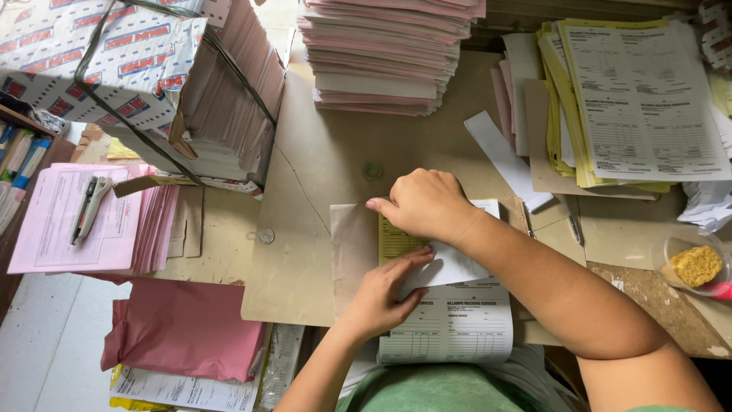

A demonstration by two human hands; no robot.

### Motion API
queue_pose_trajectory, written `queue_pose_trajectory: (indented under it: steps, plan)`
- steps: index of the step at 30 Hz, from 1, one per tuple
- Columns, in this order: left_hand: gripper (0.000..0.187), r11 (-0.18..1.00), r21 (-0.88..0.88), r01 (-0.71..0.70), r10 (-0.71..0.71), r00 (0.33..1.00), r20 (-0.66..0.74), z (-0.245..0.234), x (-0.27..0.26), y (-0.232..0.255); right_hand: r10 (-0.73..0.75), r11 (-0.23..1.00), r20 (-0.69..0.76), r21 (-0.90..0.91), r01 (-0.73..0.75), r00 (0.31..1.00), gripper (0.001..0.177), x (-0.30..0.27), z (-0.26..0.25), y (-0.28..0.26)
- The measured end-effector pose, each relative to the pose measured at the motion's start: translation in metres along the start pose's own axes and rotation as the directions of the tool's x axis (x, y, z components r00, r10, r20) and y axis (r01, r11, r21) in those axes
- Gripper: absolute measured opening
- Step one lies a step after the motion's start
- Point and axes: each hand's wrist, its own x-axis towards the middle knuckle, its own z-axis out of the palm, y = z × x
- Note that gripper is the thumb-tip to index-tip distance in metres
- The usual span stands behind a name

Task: The person repeatedly stamps a yellow document on a clipboard using a handheld rubber stamp. They align the document, press the stamp, and move the stamped sheet aside, continuing this process for multiple sheets.

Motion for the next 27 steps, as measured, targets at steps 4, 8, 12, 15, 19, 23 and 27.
queue_pose_trajectory:
  steps: [4, 8, 12, 15, 19, 23, 27]
  plan:
    - [0.043, 0.996, -0.084, 0.019, -0.018, 1.0, 0.017, -0.006, 0.004, 0.002, -0.031, 0.999, -0.034, -0.021, 0.03, 0.999, 0.056, 0.009, 0.009, 0.0]
    - [0.043, 0.997, -0.07, 0.012, -0.012, 1.0, 0.002, -0.004, 0.002, -0.004, -0.052, 0.998, -0.07, -0.026, 0.051, 0.996, 0.054, 0.016, 0.014, -0.001]
    - [0.044, 0.994, -0.103, 0.03, -0.03, 1.0, 0.006, -0.004, 0.002, -0.006, -0.053, 0.998, -0.065, -0.021, 0.052, 0.996, 0.052, 0.018, 0.013, -0.006]
    - [0.043, 0.996, -0.084, 0.024, -0.025, 1.0, -0.009, -0.001, 0.001, -0.011, -0.049, 0.999, -0.066, -0.022, 0.048, 0.997, 0.051, 0.018, 0.013, -0.007]
    - [0.049, 0.998, -0.059, -0.025, 0.026, 0.999, 0.019, 0.001, -0.004, -0.017, 0.089, 0.988, 0.031, -0.132, -0.084, 0.996, 0.059, 0.025, 0.015, -0.015]
    - [0.056, 0.997, -0.071, 0.028, -0.024, 0.998, 0.05, 0.0, -0.006, -0.016, 0.095, 0.989, 0.064, -0.118, -0.087, 0.993, 0.06, 0.024, 0.015, -0.015]
    - [0.056, 0.994, -0.112, -0.002, 0.007, 0.999, 0.046, -0.001, -0.004, -0.017, 0.119, 0.991, 0.049, -0.073, -0.115, 0.992, 0.059, 0.023, 0.009, -0.015]
